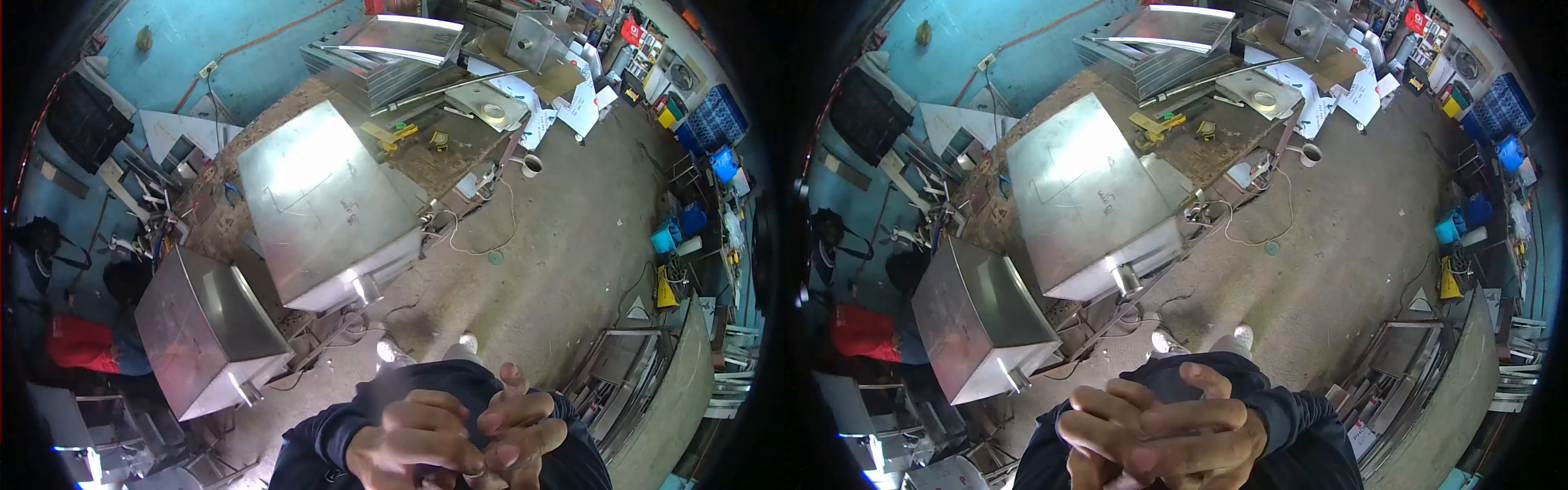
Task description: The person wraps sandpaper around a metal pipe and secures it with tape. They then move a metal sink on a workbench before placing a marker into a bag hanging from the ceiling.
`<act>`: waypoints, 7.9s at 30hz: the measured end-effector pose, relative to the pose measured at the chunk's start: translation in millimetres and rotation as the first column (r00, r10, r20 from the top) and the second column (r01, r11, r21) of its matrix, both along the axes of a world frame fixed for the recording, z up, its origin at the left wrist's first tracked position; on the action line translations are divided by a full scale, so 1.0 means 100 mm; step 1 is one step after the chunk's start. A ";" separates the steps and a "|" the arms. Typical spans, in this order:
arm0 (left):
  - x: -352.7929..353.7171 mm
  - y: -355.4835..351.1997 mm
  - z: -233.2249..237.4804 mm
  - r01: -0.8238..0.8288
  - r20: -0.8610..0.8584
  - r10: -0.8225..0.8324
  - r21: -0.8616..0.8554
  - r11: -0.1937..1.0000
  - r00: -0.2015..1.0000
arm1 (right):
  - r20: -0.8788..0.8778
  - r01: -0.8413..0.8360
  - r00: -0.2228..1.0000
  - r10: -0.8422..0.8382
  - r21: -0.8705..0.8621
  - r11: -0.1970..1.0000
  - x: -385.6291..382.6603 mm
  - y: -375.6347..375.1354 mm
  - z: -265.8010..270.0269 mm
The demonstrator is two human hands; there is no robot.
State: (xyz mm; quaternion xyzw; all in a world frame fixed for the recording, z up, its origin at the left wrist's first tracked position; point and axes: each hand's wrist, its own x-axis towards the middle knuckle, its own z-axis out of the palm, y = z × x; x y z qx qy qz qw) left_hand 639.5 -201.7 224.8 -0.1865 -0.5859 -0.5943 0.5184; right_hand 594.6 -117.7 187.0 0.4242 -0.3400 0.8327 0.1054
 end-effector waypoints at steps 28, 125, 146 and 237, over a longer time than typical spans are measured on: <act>-2.22 0.70 0.64 -0.167 -0.397 -0.084 -0.555 0.815 0.914 | -0.512 0.117 0.858 0.047 0.284 0.952 -3.28 2.57 0.98; -6.19 -1.24 -3.08 -0.716 0.873 0.078 0.340 0.610 0.481 | 0.400 -0.298 0.901 -0.166 0.850 0.433 -8.02 1.12 -1.90; -6.42 -0.76 -2.90 -0.615 0.915 -0.059 0.315 0.723 0.399 | 0.377 -0.279 0.910 -0.174 0.864 0.419 -8.28 1.48 -2.22; 6.84 3.45 -5.90 -0.753 0.748 -0.576 -0.161 -0.638 0.329 | 0.505 -0.213 -0.422 0.753 0.752 -0.624 6.87 -2.39 -2.51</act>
